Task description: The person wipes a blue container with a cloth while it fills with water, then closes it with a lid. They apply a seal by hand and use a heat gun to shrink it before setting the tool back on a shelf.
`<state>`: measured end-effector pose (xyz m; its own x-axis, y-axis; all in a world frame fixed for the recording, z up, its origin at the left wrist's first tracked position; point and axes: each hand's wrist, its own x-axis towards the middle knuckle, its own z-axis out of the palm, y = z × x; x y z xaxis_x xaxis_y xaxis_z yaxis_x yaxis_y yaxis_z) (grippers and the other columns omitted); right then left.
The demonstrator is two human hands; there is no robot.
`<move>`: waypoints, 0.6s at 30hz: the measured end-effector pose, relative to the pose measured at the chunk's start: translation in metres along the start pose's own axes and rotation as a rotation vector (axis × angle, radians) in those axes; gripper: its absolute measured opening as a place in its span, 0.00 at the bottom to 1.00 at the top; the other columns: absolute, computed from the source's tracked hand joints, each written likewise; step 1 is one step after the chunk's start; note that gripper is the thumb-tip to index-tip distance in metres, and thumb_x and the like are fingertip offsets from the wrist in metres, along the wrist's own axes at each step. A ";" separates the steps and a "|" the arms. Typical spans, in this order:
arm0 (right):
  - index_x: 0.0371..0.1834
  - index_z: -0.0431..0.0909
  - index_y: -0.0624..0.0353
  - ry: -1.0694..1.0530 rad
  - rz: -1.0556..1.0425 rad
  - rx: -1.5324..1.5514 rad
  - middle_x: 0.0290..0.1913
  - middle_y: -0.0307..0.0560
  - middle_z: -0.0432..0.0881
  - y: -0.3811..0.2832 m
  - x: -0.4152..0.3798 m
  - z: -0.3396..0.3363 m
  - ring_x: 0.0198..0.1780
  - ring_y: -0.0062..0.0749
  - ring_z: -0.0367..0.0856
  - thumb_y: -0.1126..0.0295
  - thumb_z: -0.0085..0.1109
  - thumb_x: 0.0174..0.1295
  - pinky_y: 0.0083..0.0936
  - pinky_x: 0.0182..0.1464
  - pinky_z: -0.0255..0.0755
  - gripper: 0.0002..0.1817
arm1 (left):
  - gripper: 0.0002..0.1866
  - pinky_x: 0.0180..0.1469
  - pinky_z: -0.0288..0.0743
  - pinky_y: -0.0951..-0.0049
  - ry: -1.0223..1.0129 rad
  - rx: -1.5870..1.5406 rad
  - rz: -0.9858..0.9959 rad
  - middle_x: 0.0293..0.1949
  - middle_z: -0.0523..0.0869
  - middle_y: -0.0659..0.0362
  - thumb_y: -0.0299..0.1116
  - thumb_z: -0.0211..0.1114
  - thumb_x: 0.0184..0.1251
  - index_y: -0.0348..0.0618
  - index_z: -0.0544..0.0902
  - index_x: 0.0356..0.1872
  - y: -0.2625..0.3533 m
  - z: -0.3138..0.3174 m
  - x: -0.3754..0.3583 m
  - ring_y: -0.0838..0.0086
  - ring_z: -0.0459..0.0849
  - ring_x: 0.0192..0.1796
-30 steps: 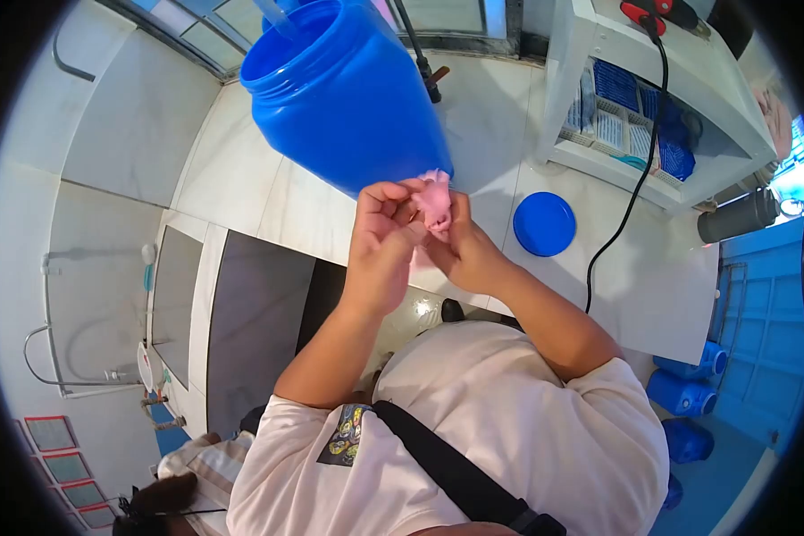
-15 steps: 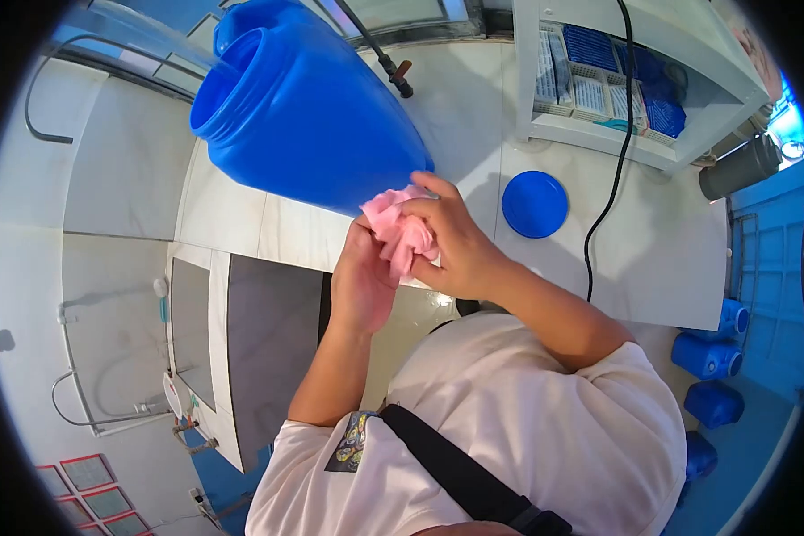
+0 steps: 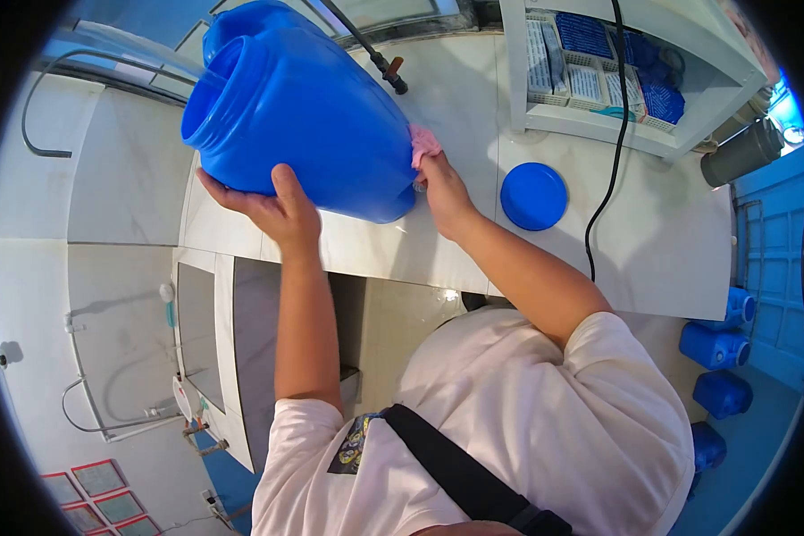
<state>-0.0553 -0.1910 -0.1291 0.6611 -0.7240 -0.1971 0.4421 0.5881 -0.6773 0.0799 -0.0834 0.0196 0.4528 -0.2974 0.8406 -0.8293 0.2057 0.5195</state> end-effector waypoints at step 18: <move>0.60 0.78 0.56 0.078 -0.256 -1.358 0.59 0.52 0.79 -0.004 -0.002 -0.003 0.64 0.50 0.73 0.64 0.76 0.49 0.48 0.62 0.67 0.32 | 0.56 0.78 0.58 0.53 0.078 -0.008 0.019 0.79 0.50 0.41 0.55 0.66 0.72 0.36 0.36 0.82 -0.006 0.014 -0.005 0.54 0.60 0.78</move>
<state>-0.0600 -0.1933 -0.1282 0.5968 -0.8019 0.0278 -0.4159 -0.3387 -0.8440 0.0779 -0.0959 0.0107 0.4614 -0.2204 0.8594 -0.8353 0.2184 0.5045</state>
